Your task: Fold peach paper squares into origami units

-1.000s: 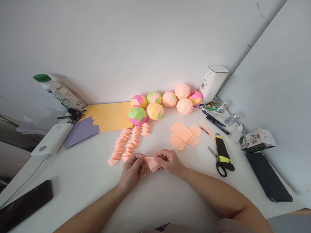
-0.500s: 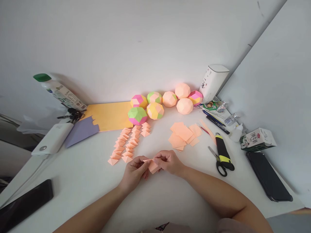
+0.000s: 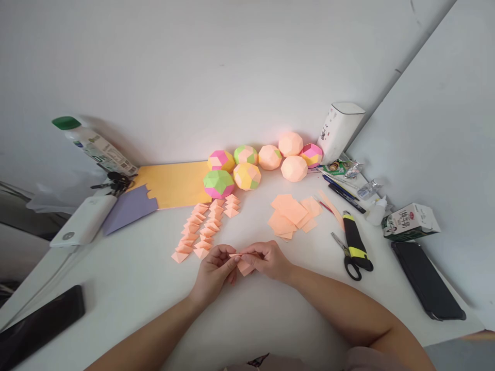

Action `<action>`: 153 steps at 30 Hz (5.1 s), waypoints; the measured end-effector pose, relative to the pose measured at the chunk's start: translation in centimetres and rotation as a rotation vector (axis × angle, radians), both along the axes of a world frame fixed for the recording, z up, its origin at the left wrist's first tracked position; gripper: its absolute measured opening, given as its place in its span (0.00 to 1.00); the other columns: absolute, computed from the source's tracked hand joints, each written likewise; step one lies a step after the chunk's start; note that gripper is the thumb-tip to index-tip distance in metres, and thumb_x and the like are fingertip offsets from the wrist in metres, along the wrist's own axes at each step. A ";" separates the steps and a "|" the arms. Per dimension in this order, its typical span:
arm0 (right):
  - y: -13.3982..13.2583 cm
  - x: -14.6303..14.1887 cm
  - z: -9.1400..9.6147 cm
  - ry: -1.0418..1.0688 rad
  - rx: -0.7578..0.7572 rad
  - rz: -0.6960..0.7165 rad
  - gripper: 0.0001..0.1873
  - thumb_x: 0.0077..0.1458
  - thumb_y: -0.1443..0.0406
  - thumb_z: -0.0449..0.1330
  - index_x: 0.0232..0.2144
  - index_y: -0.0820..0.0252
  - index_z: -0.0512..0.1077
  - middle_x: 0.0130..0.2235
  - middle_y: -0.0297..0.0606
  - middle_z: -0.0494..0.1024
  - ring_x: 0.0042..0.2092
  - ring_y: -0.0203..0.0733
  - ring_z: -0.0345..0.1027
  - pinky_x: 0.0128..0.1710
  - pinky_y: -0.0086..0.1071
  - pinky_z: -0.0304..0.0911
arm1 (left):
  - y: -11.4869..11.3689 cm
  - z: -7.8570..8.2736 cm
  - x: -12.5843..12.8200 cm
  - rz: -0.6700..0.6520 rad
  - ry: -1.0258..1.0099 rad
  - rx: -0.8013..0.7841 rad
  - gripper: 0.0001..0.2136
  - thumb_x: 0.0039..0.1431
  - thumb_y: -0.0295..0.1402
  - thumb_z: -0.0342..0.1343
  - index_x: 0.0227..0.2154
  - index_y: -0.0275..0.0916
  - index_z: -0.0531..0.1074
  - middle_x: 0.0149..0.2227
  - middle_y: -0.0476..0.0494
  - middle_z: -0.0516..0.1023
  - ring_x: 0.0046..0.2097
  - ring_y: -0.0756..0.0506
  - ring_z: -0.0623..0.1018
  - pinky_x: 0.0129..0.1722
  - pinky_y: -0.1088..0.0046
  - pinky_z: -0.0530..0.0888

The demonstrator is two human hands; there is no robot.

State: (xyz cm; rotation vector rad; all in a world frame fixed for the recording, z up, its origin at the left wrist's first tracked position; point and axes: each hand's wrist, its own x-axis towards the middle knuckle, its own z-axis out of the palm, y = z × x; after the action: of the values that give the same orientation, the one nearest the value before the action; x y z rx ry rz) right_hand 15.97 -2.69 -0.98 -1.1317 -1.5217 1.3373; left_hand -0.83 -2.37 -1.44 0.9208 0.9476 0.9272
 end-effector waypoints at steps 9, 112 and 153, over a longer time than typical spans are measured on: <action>-0.1 0.1 0.0 0.049 -0.066 0.034 0.11 0.55 0.63 0.58 0.33 0.64 0.77 0.19 0.32 0.71 0.21 0.33 0.64 0.19 0.25 0.58 | -0.1 -0.3 -0.1 -0.009 0.037 0.031 0.11 0.51 0.39 0.60 0.28 0.38 0.66 0.14 0.59 0.64 0.15 0.55 0.64 0.14 0.79 0.66; 0.1 0.2 -0.2 0.212 -0.160 -0.091 0.08 0.53 0.63 0.60 0.35 0.61 0.74 0.26 0.32 0.71 0.22 0.32 0.68 0.22 0.27 0.63 | -0.5 0.3 -0.6 0.162 0.181 0.173 0.13 0.55 0.38 0.56 0.41 0.39 0.65 0.25 0.52 0.71 0.28 0.51 0.73 0.31 0.75 0.71; 0.1 0.0 -0.3 0.087 -0.171 -0.042 0.14 0.50 0.63 0.61 0.41 0.60 0.72 0.29 0.34 0.69 0.29 0.34 0.61 0.28 0.29 0.59 | 0.3 -0.6 -1.1 -0.059 0.226 0.435 0.13 0.56 0.31 0.55 0.46 0.46 0.71 0.36 0.47 0.72 0.37 0.48 0.73 0.35 0.73 0.71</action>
State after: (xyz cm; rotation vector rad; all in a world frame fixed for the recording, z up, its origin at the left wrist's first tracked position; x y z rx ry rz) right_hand 15.99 -2.55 -1.25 -1.1882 -1.3342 1.4905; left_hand -1.97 -2.04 -2.02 1.4396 0.9174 1.0131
